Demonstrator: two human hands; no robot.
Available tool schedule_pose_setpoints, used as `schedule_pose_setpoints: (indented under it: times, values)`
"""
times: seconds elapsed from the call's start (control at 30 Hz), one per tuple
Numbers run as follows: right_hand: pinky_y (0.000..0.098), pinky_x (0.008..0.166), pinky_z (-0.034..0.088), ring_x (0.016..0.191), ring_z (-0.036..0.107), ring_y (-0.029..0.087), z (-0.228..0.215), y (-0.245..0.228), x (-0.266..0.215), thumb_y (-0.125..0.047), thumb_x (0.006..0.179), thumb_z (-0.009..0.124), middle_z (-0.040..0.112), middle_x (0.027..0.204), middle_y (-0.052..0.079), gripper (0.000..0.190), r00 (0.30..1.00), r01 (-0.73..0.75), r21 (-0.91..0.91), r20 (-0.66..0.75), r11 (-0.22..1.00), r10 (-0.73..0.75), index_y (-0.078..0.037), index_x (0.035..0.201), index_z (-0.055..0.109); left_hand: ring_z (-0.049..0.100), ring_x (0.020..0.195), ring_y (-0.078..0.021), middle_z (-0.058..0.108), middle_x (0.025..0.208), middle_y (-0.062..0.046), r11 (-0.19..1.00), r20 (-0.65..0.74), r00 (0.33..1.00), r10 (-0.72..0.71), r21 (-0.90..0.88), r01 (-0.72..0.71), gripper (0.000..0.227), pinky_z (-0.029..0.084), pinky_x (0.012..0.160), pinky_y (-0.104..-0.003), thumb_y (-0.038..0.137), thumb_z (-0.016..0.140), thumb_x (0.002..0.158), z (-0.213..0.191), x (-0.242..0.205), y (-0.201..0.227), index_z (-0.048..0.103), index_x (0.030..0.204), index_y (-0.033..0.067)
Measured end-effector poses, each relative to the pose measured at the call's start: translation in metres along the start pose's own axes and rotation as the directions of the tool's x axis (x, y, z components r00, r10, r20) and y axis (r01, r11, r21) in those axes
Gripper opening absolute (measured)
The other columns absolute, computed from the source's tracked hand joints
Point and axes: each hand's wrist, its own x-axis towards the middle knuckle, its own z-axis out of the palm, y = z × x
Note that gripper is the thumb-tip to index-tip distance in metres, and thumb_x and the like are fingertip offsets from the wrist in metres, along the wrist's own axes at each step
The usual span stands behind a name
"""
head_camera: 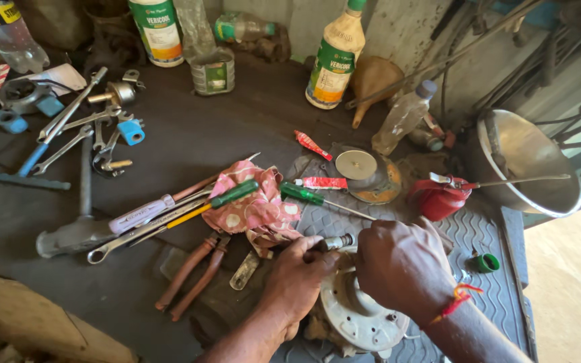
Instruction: The person assembles a circular mechanical component on a workbench, inserting small metal pieces into holes and using a screwdriver to tighten them. The person also applies a substance from a small green cap to the component.
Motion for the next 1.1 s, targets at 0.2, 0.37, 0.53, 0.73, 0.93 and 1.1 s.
schedule_pose_setpoints:
  times: [0.2,0.37,0.53,0.73,0.93,1.1]
  values:
    - [0.0525,0.060,0.051,0.067,0.067,0.039,0.010,0.017,0.010,-0.025,0.064,0.071,0.068,0.071,0.015,0.016,0.971,0.235,-0.009,-0.040,0.972,-0.235,-0.010,0.069,0.069,0.063,0.087,-0.0144,0.071,0.100,-0.009,1.000,0.049,0.999,-0.022,0.010,0.022,0.058,0.052,0.076,-0.031,0.030,0.074,0.078,-0.006,-0.004,0.006,0.062,0.129,0.0055]
    - [0.0514,0.068,0.054,0.074,0.070,0.037,0.004,0.023,0.019,-0.038,0.080,0.070,0.071,0.073,0.013,0.027,0.970,0.140,-0.030,0.206,0.990,-0.131,-0.013,0.071,0.074,0.065,0.090,-0.0177,0.072,0.102,-0.012,0.995,0.079,0.996,-0.044,-0.081,0.051,0.056,0.054,0.080,-0.034,0.027,0.078,0.074,-0.008,0.000,0.012,0.065,0.121,-0.0011]
    - [0.0497,0.066,0.056,0.074,0.072,0.033,-0.013,0.020,0.019,-0.032,0.073,0.071,0.072,0.078,0.010,0.018,0.977,0.053,0.084,0.203,0.995,-0.069,-0.018,0.084,0.076,0.067,0.094,-0.0177,0.072,0.105,-0.010,0.990,0.072,0.996,-0.044,-0.127,0.053,0.059,0.054,0.084,-0.033,0.025,0.080,0.070,-0.006,0.002,0.010,0.063,0.123,0.0036]
    - [0.0495,0.066,0.055,0.073,0.071,0.034,-0.017,0.014,0.018,-0.019,0.068,0.071,0.072,0.076,0.010,0.013,0.964,0.166,0.064,0.198,0.984,-0.175,-0.019,0.080,0.077,0.066,0.098,-0.0179,0.072,0.107,-0.010,0.990,0.079,0.996,-0.046,-0.129,0.056,0.057,0.052,0.088,-0.033,0.023,0.079,0.071,-0.005,0.006,0.005,0.063,0.122,0.0034]
    - [0.0488,0.064,0.055,0.069,0.070,0.035,-0.022,0.007,0.020,-0.023,0.071,0.072,0.070,0.069,0.012,0.010,0.953,0.186,-0.022,0.248,0.982,-0.175,-0.015,0.077,0.073,0.065,0.099,-0.0178,0.072,0.109,-0.011,0.999,0.083,0.996,-0.042,-0.030,0.044,0.055,0.052,0.090,-0.035,0.023,0.079,0.072,-0.005,0.007,0.011,0.063,0.120,0.0010]
    - [0.0498,0.063,0.055,0.069,0.070,0.036,-0.013,0.004,0.023,-0.025,0.066,0.075,0.068,0.069,0.014,0.016,0.933,0.278,-0.157,0.277,0.948,-0.228,-0.013,0.077,0.072,0.066,0.100,-0.0196,0.073,0.111,-0.013,0.987,0.131,0.984,-0.118,0.128,0.102,0.056,0.052,0.090,-0.037,0.025,0.078,0.075,-0.011,0.013,0.021,0.062,0.122,-0.0003]
